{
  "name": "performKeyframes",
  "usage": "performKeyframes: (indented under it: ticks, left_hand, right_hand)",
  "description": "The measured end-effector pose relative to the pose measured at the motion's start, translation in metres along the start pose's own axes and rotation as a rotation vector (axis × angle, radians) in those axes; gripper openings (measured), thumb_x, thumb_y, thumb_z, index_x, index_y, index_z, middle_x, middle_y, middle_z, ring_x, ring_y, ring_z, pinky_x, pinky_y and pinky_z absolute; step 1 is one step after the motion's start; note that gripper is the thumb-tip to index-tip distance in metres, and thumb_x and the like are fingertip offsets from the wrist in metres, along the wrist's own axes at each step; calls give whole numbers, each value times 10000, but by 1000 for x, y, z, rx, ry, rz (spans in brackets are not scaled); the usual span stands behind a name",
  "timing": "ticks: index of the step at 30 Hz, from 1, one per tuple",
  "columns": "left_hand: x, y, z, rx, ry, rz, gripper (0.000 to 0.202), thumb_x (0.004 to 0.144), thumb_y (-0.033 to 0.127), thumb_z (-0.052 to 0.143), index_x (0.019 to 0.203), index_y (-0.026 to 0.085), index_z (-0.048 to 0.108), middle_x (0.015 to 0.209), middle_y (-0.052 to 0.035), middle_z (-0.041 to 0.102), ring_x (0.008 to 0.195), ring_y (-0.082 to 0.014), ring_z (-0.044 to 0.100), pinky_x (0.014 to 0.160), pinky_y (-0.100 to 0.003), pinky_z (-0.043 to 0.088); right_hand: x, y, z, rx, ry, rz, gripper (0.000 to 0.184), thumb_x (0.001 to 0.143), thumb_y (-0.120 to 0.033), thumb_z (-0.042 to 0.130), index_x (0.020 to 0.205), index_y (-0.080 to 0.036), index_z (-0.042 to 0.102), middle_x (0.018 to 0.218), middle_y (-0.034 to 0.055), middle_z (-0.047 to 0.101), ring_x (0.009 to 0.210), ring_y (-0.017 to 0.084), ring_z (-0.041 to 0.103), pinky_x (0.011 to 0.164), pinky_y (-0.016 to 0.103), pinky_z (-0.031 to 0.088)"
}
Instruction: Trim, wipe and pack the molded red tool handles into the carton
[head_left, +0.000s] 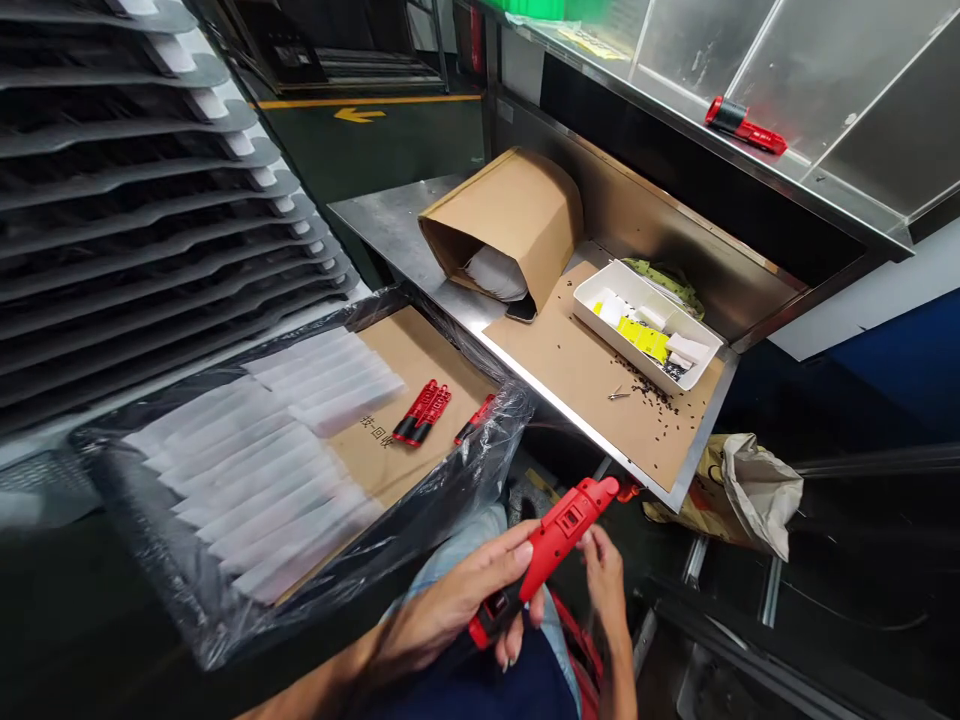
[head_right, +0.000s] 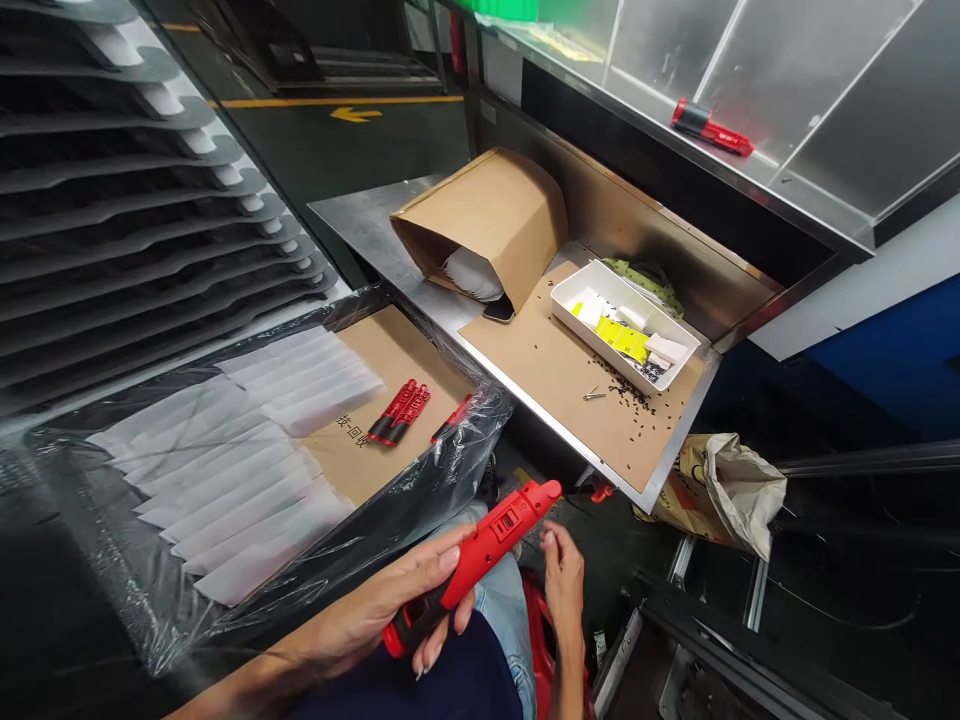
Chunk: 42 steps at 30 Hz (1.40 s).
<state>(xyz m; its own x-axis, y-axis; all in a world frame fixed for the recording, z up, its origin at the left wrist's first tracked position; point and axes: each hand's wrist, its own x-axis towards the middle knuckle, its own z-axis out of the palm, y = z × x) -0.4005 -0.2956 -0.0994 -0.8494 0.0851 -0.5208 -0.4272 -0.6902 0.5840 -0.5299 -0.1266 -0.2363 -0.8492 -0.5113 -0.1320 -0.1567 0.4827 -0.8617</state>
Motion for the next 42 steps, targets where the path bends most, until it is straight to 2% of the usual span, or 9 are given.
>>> performKeyframes:
  ticks: [2,5,10,17,24,29,34,39,42]
  left_hand:
    - [0,-4,-3,38,-15,8,981,724,731,654,1449,160,319,711,16,670,488,-100,591,458,-179,453]
    - [0,-8,-7,64,-35,7,933,772,703,630,1467,173,303,739,13,662,523,-101,599,503,-192,470]
    - [-3,-6,-11,158,12,21,906,759,744,599,1445,201,364,739,21,637,518,-96,581,493,-188,449]
    - [-9,-3,-17,248,29,29,743,814,701,569,1402,262,452,802,26,620,586,-89,582,547,-178,450]
    - [-8,-5,-28,248,51,71,753,816,711,557,1392,242,434,857,3,642,579,-88,599,510,-170,438]
    - [-12,3,-34,82,-19,54,733,835,678,569,1369,200,418,875,-21,678,560,-88,620,480,-155,460]
    - [-9,11,-41,-135,-68,-13,710,837,633,590,1336,159,415,819,-41,717,489,-92,615,409,-135,455]
    - [-5,13,-44,-89,-70,-10,754,801,641,620,1337,152,417,797,-30,709,444,-95,597,364,-138,426]
    - [-5,12,-44,-35,-36,3,646,866,589,562,1328,154,442,794,-26,703,434,-78,572,369,-128,400]
  right_hand:
    - [9,-25,-13,58,50,-5,523,985,-555,348,1108,-169,679,816,46,691,678,165,627,612,278,506]
    - [16,-70,-32,179,140,-68,536,980,-548,356,1228,-165,636,858,47,684,616,139,560,595,271,462]
    - [10,-114,-42,149,115,-146,502,965,-532,399,1103,-173,721,617,0,567,556,148,494,575,281,424]
    - [7,-112,-35,109,119,-137,455,965,-497,416,1104,-195,727,767,48,676,682,182,602,627,301,469]
    - [17,-122,-26,86,88,-170,407,956,-469,454,1096,-205,730,841,58,716,742,194,652,656,307,507]
    - [26,-129,-18,94,81,-192,363,940,-446,500,1037,-191,740,930,71,741,798,194,676,725,311,535]
    - [30,-137,-18,94,75,-181,351,922,-452,526,982,-188,749,862,65,741,783,199,679,695,302,540]
    - [31,-137,-19,65,-1,-158,336,911,-466,547,990,-186,714,851,48,717,718,172,645,694,294,526]
    - [32,-134,-19,40,-25,-124,351,860,-508,611,943,-173,674,718,9,652,598,142,574,576,257,473]
